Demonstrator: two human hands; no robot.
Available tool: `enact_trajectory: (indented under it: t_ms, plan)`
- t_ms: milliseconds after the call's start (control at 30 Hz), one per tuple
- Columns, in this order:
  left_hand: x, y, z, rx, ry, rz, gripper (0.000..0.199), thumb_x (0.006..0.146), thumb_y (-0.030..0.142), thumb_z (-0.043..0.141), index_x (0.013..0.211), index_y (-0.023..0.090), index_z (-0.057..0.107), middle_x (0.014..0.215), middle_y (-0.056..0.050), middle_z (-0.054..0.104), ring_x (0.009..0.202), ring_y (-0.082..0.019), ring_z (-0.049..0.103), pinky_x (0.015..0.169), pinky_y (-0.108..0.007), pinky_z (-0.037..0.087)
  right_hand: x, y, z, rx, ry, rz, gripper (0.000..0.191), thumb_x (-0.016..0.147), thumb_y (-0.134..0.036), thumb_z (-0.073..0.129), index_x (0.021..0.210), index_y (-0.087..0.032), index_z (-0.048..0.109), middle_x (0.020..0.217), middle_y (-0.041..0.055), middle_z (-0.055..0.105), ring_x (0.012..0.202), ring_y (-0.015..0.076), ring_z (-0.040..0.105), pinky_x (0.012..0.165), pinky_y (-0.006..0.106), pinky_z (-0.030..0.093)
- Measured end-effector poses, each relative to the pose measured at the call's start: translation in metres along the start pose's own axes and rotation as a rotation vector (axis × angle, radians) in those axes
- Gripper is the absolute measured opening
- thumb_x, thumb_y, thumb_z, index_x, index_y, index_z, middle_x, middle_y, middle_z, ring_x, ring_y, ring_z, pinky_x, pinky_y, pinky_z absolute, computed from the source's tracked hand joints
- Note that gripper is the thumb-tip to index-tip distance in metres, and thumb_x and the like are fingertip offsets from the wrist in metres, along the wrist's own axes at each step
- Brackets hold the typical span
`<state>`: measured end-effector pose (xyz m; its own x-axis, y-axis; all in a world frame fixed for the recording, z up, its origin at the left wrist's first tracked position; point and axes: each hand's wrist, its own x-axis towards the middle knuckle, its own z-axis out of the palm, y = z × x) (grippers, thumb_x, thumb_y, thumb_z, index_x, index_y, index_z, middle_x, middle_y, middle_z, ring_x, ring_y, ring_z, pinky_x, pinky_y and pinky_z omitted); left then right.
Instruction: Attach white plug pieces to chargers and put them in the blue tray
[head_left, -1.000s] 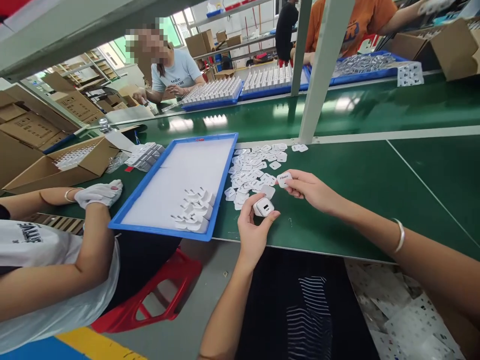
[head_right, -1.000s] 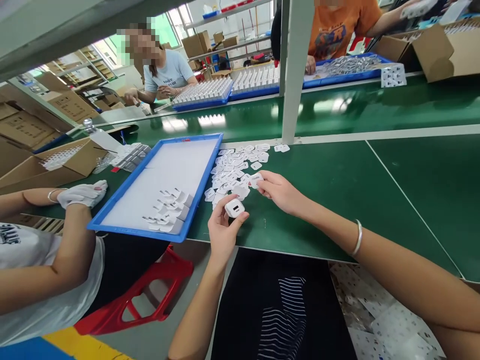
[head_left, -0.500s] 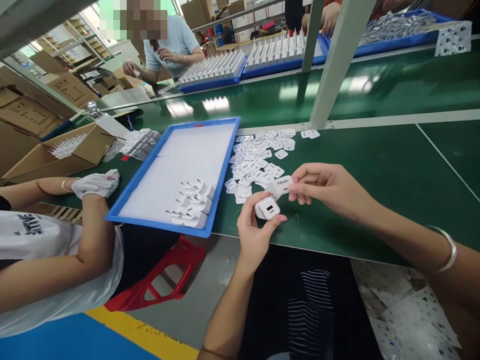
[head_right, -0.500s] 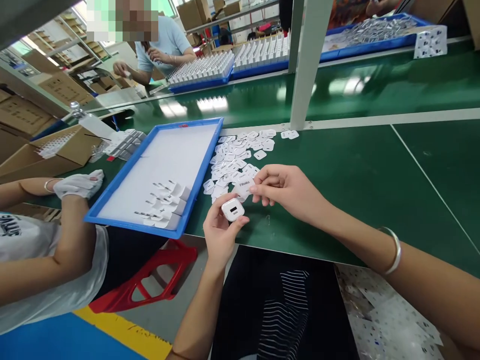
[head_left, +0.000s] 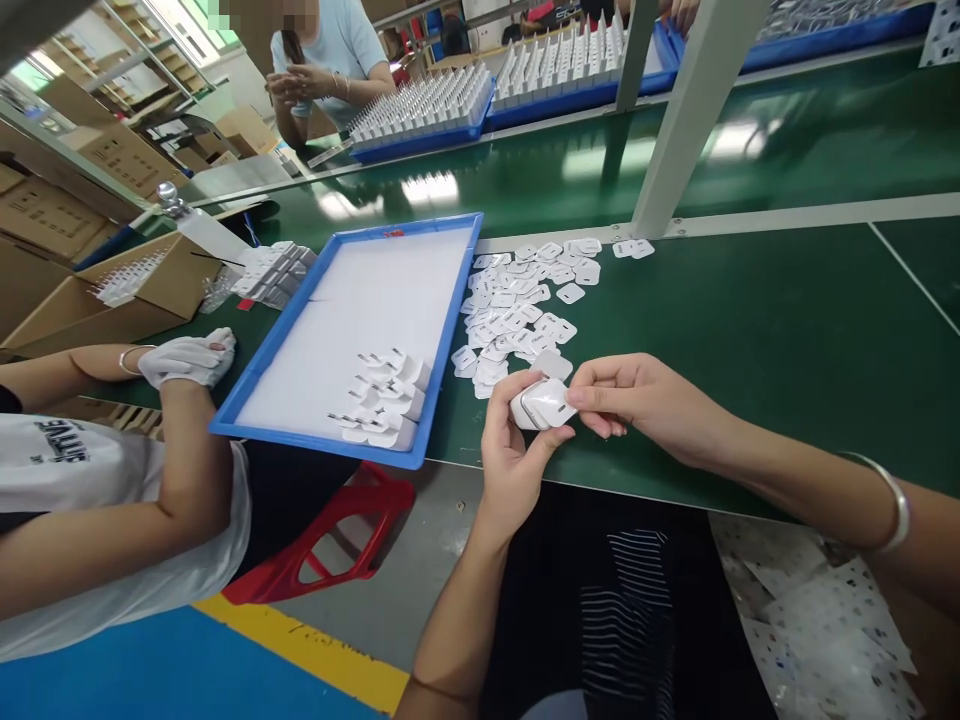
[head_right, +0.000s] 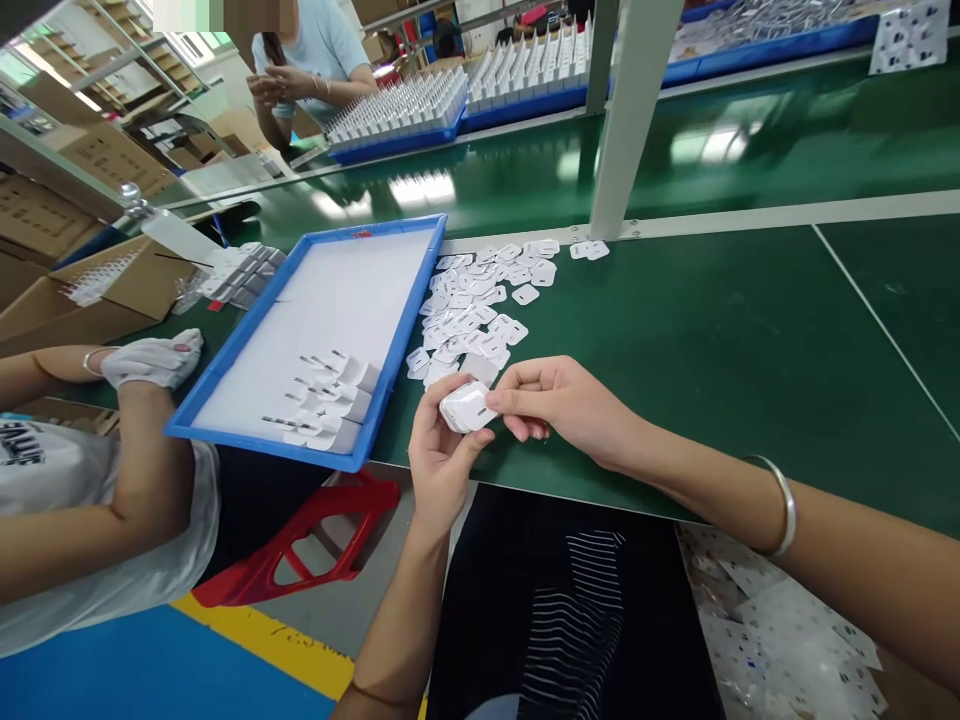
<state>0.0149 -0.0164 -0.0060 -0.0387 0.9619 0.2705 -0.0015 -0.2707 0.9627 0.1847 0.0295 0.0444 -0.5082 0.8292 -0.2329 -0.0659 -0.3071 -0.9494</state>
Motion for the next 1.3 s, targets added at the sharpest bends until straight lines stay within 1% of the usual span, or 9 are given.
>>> enact_trajectory:
  t_ms: [233, 467, 733, 1300]
  plan:
    - [0.0001, -0.0029, 0.0000, -0.045, -0.027, 0.000, 0.042, 0.086, 0.032, 0.075, 0.125, 0.028, 0.060, 0.122, -0.005, 0.061, 0.114, -0.022, 0.059, 0.102, -0.034, 0.047, -0.0027, -0.0022, 0.0042, 0.014, 0.038, -0.037, 0.036, 0.080, -0.045, 0.078, 0.064, -0.018, 0.062, 0.051, -0.0026, 0.051, 0.049, 0.0080, 0.038, 0.048, 0.025, 0.027]
    - [0.0002, -0.0046, 0.0003, -0.067, -0.030, 0.017, 0.042, 0.086, 0.028, 0.075, 0.125, 0.030, 0.060, 0.122, -0.004, 0.059, 0.115, -0.020, 0.057, 0.102, -0.032, 0.045, -0.0037, 0.0006, 0.0069, 0.013, 0.019, -0.052, 0.032, 0.084, -0.039, 0.077, 0.067, -0.016, 0.062, 0.053, -0.0027, 0.053, 0.050, 0.0068, 0.040, 0.049, 0.023, 0.027]
    - [0.0000, -0.0065, 0.0000, -0.054, -0.034, 0.028, 0.043, 0.085, 0.027, 0.075, 0.125, 0.030, 0.060, 0.123, -0.004, 0.059, 0.116, -0.021, 0.057, 0.102, -0.033, 0.045, -0.0021, 0.0025, 0.0067, 0.003, 0.013, -0.054, 0.033, 0.084, -0.038, 0.076, 0.065, -0.016, 0.062, 0.052, -0.0029, 0.053, 0.050, 0.0069, 0.038, 0.050, 0.023, 0.027]
    - [0.0008, -0.0040, 0.0009, -0.029, -0.041, 0.024, 0.041, 0.086, 0.029, 0.075, 0.124, 0.029, 0.060, 0.120, -0.005, 0.059, 0.116, -0.022, 0.057, 0.103, -0.036, 0.044, -0.0027, 0.0008, 0.0066, -0.048, 0.025, -0.055, 0.033, 0.086, -0.038, 0.075, 0.065, -0.016, 0.061, 0.052, -0.0031, 0.053, 0.050, 0.0069, 0.039, 0.051, 0.023, 0.029]
